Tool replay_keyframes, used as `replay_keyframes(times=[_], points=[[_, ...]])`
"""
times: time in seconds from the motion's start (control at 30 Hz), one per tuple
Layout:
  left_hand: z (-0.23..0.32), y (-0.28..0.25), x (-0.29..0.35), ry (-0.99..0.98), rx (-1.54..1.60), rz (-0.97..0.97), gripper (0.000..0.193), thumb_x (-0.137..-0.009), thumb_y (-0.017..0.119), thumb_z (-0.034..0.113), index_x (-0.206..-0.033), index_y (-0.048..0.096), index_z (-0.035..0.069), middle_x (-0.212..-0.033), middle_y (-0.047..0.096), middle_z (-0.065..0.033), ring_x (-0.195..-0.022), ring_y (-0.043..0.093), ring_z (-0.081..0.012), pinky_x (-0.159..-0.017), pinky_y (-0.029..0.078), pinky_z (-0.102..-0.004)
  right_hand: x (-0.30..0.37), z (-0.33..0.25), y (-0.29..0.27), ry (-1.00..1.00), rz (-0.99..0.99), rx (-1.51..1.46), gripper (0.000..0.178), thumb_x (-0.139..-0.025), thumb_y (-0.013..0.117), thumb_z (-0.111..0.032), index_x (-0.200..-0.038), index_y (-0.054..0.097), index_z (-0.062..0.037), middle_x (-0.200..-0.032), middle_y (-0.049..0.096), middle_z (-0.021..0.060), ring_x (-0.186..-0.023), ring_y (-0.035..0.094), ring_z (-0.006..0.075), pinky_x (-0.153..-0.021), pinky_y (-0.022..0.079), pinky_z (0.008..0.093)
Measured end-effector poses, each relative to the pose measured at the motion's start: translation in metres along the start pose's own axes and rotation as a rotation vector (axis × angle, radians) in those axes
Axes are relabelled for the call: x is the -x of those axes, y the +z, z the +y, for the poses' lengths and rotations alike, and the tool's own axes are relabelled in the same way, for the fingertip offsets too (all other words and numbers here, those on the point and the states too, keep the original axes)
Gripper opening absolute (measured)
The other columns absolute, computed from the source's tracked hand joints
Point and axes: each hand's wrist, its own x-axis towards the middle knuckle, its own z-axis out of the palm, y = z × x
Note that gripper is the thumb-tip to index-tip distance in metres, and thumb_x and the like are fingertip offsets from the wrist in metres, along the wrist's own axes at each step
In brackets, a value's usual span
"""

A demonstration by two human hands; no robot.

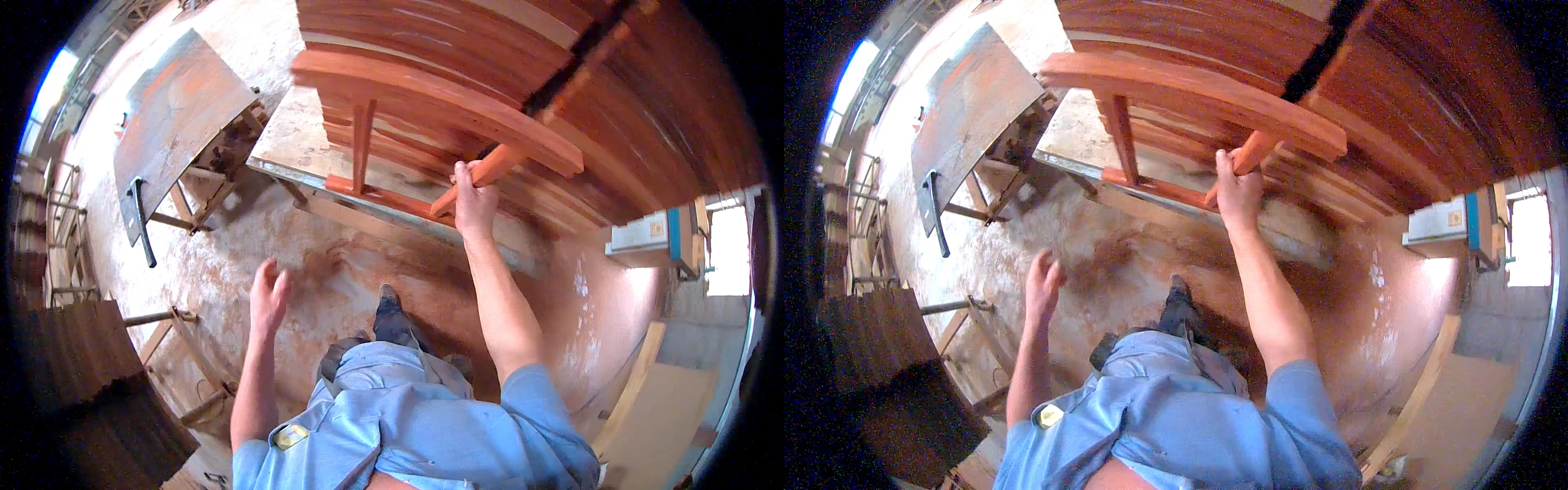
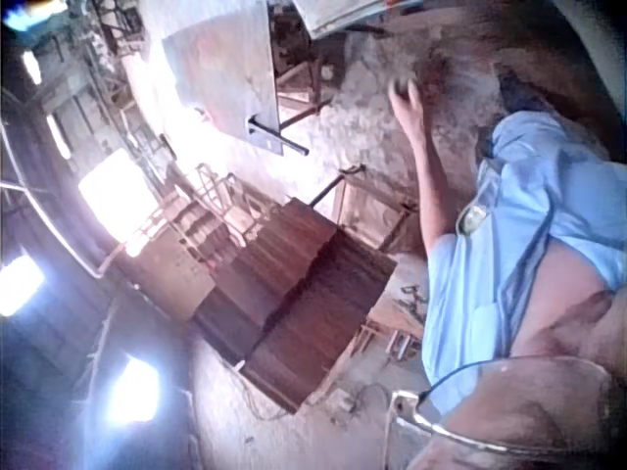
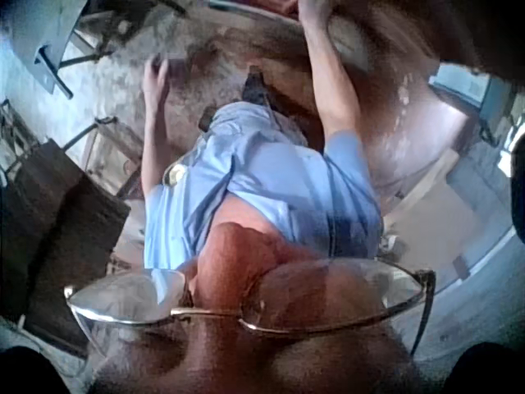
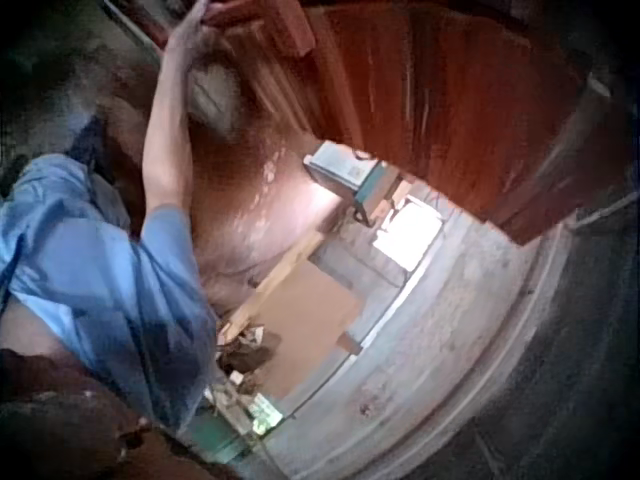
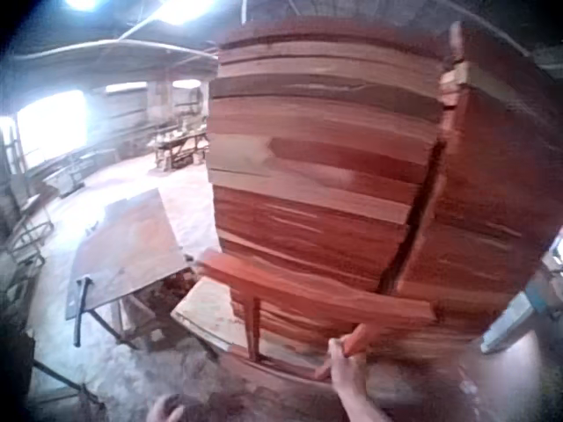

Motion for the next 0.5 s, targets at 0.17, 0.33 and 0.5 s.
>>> replay_keyframes(times=[0.17,0.33,0.5], points=[[-0.107,-0.019,0.110,-0.618,0.266,0.202,0.045,-0.088,0.056,0.020,-0.125,0.046,-0.003,-0.088,0.059,-0.0099,-0.070,0.058,-0.0143,-0.061,0.050,-0.0289,-0.018,0.026,0.022,0.106,0.106,0.144,0.024,-0.088,0.065,-0.021,-0.103,0.058,-0.0039,-0.087,0.060,0.0035,-0.081,0.057,0.0146,-0.079,0.046,0.0301],[-0.147,-0.020,0.185,-0.902,0.037,0.189,0.049,-0.081,0.060,0.027,-0.118,0.055,-0.003,-0.100,0.065,-0.0172,-0.081,0.064,-0.0227,-0.071,0.053,-0.0348,-0.034,0.039,0.005,0.247,0.085,0.434,0.061,-0.084,0.060,-0.055,-0.093,0.063,0.0053,-0.084,0.063,0.0124,-0.074,0.055,0.0228,-0.073,0.045,0.0381],[-0.164,0.002,0.210,-0.925,-0.073,0.180,0.056,-0.079,0.058,0.037,-0.121,0.055,0.001,-0.119,0.057,-0.0231,-0.114,0.054,-0.0348,-0.096,0.043,-0.0403,-0.034,0.029,-0.030,0.059,-0.005,0.282,0.061,-0.086,0.066,-0.037,-0.121,0.050,0.0099,-0.119,0.055,0.0145,-0.103,0.055,0.0251,-0.091,0.043,0.0359]])
